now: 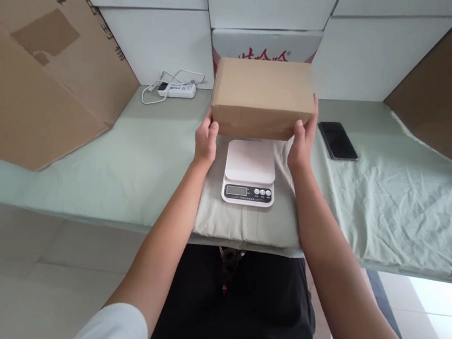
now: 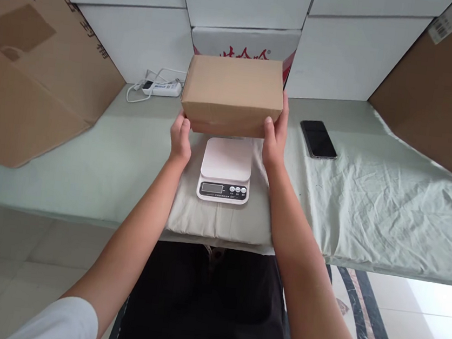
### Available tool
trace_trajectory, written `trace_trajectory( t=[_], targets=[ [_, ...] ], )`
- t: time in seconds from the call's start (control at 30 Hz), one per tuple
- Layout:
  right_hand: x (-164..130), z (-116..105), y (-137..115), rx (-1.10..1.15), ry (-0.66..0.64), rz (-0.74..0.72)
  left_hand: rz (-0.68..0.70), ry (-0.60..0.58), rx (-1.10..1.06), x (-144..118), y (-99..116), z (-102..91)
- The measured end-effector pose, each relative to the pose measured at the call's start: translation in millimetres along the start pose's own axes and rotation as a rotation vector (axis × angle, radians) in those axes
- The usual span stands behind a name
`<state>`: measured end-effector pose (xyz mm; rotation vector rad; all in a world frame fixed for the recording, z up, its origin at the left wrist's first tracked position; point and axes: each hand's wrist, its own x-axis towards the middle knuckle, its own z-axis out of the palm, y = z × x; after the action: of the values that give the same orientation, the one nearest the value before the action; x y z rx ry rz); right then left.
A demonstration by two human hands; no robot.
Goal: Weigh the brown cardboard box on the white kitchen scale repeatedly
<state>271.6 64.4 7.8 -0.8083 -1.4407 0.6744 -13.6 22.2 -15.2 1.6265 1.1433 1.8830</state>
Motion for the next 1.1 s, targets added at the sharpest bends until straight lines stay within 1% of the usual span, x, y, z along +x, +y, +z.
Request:
trace_trajectory(
  t=[0.03, 0.1, 0.2, 0.27, 0.33, 0.4, 0.57, 0.67, 0.73, 0.77, 0.83, 0.9, 0.93, 1.0, 1.1],
  targets=[
    [-8.1, -2.3, -11.5, -0.014, 0.009, -0.013, 0.015, 0.009, 0.011, -8.2, 12.4, -1.1],
    [-30.3, -8.3, -31.9, -0.025, 0.039, -0.033, 0.000, 0.030, 0.015, -30.2, 36.9, -2.1],
    [-69.4, -19.5, -51.9, -0.023, 0.083, -0.030, -0.047, 0.031, -0.014, -68.6, 67.2, -1.9],
    [-90.3, -26.4, -58.0, -0.042, 0.087, 0.002, -0.096, 0.012, -0.035, -89.6, 80.1, -2.1],
    [-102.4, -31.0, -59.9, -0.057, 0.081, 0.038, -0.144, -0.005, -0.051, -102.7, 86.7, -2.8],
    [-106.0, -32.6, -59.4, -0.067, 0.068, 0.065, -0.183, -0.008, -0.058, -108.0, 88.5, -3.5],
    [-101.5, -28.6, -54.4, -0.061, 0.061, 0.102, -0.241, 0.005, -0.073, -106.9, 86.7, -3.2],
    [-101.3, -27.5, -51.3, -0.039, 0.070, 0.097, -0.259, 0.002, -0.088, -107.1, 85.2, -3.3],
    [-101.2, -29.1, -48.8, -0.041, 0.090, 0.080, -0.255, 0.025, -0.085, -107.5, 82.3, -4.2],
    [-100.5, -30.5, -47.2, -0.034, 0.119, 0.073, -0.249, 0.054, -0.082, -107.6, 80.2, -4.9],
    [-97.5, -33.7, -43.6, 0.015, 0.225, 0.085, -0.237, 0.143, -0.082, -107.3, 75.1, -6.5],
    [-92.6, -36.3, -39.7, 0.093, 0.351, 0.139, -0.237, 0.221, -0.088, -106.6, 69.9, -7.9],
    [-89.9, -37.1, -37.7, 0.128, 0.401, 0.174, -0.241, 0.237, -0.089, -106.2, 67.7, -8.4],
    [-84.5, -36.9, -33.8, 0.179, 0.460, 0.237, -0.253, 0.226, -0.081, -105.2, 64.7, -8.6],
    [-78.3, -32.7, -28.0, 0.219, 0.476, 0.301, -0.270, 0.180, -0.071, -103.2, 63.8, -7.5]
  ],
)
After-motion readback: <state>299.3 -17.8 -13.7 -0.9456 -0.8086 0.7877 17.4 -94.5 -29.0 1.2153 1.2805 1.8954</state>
